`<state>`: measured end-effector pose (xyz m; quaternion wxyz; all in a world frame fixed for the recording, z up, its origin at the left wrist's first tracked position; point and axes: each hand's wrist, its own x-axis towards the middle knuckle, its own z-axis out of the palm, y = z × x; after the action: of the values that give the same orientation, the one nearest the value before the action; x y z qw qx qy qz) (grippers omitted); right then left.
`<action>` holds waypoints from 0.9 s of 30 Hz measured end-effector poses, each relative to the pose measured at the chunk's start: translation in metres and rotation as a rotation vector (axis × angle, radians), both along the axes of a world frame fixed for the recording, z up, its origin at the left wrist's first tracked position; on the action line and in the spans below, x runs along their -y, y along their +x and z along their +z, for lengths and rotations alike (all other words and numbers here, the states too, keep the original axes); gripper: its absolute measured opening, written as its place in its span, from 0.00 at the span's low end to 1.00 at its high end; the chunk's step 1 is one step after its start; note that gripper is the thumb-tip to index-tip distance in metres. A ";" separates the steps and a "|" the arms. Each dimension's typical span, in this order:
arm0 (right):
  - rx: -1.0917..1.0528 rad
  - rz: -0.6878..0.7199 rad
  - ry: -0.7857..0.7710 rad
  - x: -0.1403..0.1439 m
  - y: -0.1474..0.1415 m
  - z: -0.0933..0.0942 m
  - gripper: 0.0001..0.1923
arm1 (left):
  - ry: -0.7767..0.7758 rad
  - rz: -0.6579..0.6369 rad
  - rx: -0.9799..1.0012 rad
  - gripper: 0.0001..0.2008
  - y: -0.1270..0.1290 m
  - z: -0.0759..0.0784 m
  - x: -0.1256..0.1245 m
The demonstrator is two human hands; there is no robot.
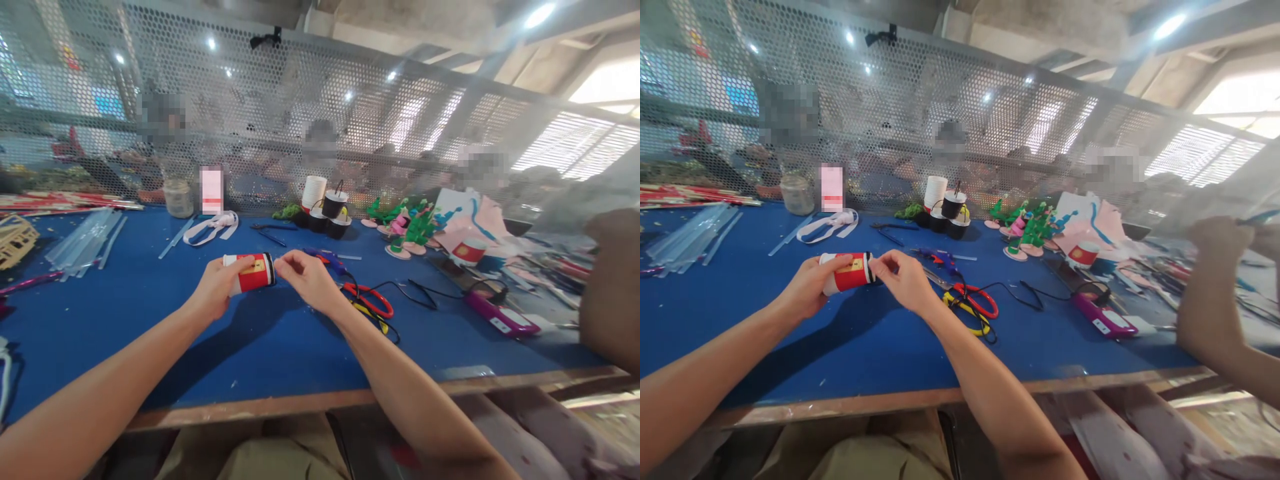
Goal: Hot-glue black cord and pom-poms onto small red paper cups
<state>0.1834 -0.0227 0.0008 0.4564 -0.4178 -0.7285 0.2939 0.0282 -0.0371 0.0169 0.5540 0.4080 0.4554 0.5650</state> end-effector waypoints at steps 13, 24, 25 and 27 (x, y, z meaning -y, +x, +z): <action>-0.074 0.106 -0.124 0.004 -0.005 -0.001 0.10 | 0.000 -0.004 -0.030 0.07 0.001 0.001 0.003; -0.067 0.147 -0.078 0.005 0.001 0.005 0.09 | 0.013 -0.246 -0.022 0.09 -0.010 0.003 -0.001; -0.045 0.142 -0.026 0.006 0.001 0.005 0.08 | -0.019 -0.271 0.009 0.11 -0.013 0.005 -0.003; 0.012 0.146 0.090 0.010 0.001 0.006 0.07 | -0.130 -0.332 0.063 0.14 -0.018 0.008 -0.006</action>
<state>0.1841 -0.0327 0.0068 0.4476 -0.3442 -0.7724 0.2908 0.0104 -0.0310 0.0251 0.6790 0.4230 0.3997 0.4476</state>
